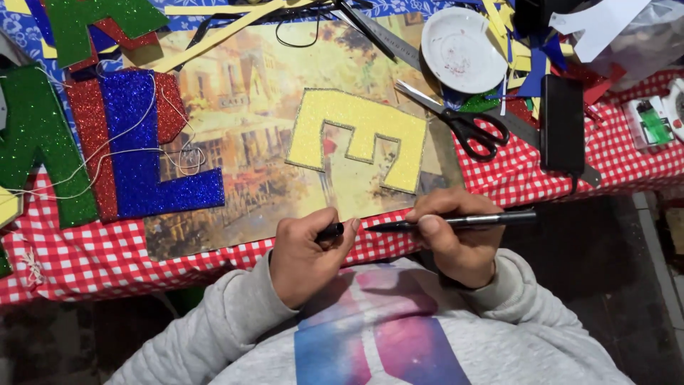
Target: Outlining and cutting out large glitter foam letters for a decorative sign.
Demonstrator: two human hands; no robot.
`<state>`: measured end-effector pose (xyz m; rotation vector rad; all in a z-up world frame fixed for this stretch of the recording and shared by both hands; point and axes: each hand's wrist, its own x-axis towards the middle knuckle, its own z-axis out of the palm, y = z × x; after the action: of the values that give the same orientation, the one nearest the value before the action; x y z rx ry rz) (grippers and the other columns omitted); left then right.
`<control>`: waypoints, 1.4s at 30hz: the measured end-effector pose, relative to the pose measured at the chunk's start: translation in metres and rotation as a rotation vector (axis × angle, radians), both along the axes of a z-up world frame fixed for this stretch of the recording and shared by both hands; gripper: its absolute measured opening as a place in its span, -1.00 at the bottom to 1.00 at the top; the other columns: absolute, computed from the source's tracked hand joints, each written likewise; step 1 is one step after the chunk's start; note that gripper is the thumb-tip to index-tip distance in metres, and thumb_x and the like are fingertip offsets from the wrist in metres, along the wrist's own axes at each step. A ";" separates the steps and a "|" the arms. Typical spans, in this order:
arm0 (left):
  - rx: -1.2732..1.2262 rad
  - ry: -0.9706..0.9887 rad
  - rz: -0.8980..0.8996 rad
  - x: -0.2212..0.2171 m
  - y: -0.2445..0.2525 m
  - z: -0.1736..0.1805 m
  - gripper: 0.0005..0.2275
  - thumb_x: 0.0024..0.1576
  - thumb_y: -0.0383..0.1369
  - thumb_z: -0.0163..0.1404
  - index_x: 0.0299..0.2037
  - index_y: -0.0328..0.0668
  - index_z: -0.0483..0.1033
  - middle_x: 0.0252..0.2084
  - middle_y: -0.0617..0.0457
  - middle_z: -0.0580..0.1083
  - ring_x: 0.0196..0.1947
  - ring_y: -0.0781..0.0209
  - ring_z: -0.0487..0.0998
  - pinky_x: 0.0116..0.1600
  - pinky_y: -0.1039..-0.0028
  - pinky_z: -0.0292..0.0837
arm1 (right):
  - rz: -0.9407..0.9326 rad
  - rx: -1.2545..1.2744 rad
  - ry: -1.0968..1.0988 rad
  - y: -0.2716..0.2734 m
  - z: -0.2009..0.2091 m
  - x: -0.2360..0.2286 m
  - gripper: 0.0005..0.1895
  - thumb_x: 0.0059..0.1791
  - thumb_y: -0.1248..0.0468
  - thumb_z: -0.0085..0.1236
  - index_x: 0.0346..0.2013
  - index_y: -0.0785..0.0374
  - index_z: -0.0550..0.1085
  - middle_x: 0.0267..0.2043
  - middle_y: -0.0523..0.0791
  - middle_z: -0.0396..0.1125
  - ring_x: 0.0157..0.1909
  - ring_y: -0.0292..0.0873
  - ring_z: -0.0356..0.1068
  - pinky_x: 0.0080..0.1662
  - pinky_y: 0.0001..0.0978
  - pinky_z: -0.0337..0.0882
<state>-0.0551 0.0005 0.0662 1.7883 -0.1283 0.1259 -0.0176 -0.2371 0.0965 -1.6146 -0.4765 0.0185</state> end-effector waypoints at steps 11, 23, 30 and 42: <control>0.153 -0.076 -0.123 -0.014 -0.003 -0.002 -0.82 0.02 -0.45 0.19 -0.49 -0.24 0.40 -0.62 -0.09 0.37 -0.63 0.05 0.43 -0.50 0.29 0.33 | 0.286 -0.203 -0.117 0.013 0.021 0.000 -0.89 0.02 0.37 0.15 -0.26 0.42 0.52 -0.37 -0.03 0.46 -0.37 -0.21 0.45 -0.28 -0.38 0.45; 0.307 -0.173 -0.311 -0.025 -0.012 -0.025 -0.81 -0.06 -0.40 0.14 -0.31 -0.22 0.41 -0.58 -0.13 0.45 -0.52 -0.17 0.55 -0.41 0.07 0.41 | 0.607 -0.201 -0.178 0.000 0.005 0.007 -0.81 0.05 0.35 0.26 -0.18 0.40 0.42 -0.23 0.03 0.44 -0.21 -0.05 0.52 -0.15 -0.27 0.50; 0.614 -0.286 -0.090 0.072 0.037 0.021 -0.47 -0.04 -0.35 0.20 0.04 -0.53 0.27 -0.26 -0.40 0.44 -0.30 -0.39 0.49 -0.28 -0.07 0.39 | 0.129 -0.719 -0.374 0.012 0.072 0.126 -0.74 0.21 0.19 -0.11 -0.11 0.39 0.33 -0.24 0.18 0.41 -0.19 0.16 0.44 -0.14 -0.05 0.39; 1.082 -0.099 -0.448 0.209 0.030 -0.013 -0.45 -0.08 -0.27 0.30 0.08 -0.30 0.38 0.02 -0.23 0.35 0.10 -0.18 0.31 0.17 0.06 0.21 | 0.296 -0.971 -0.553 0.019 -0.015 0.254 -0.74 0.17 0.17 0.24 -0.14 0.34 0.45 -0.36 0.12 0.36 -0.35 0.11 0.38 -0.28 -0.07 0.35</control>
<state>0.1540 0.0308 0.0532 2.7646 -0.7785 -0.2265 0.2364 -0.2178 0.0812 -2.4884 -1.2687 0.0282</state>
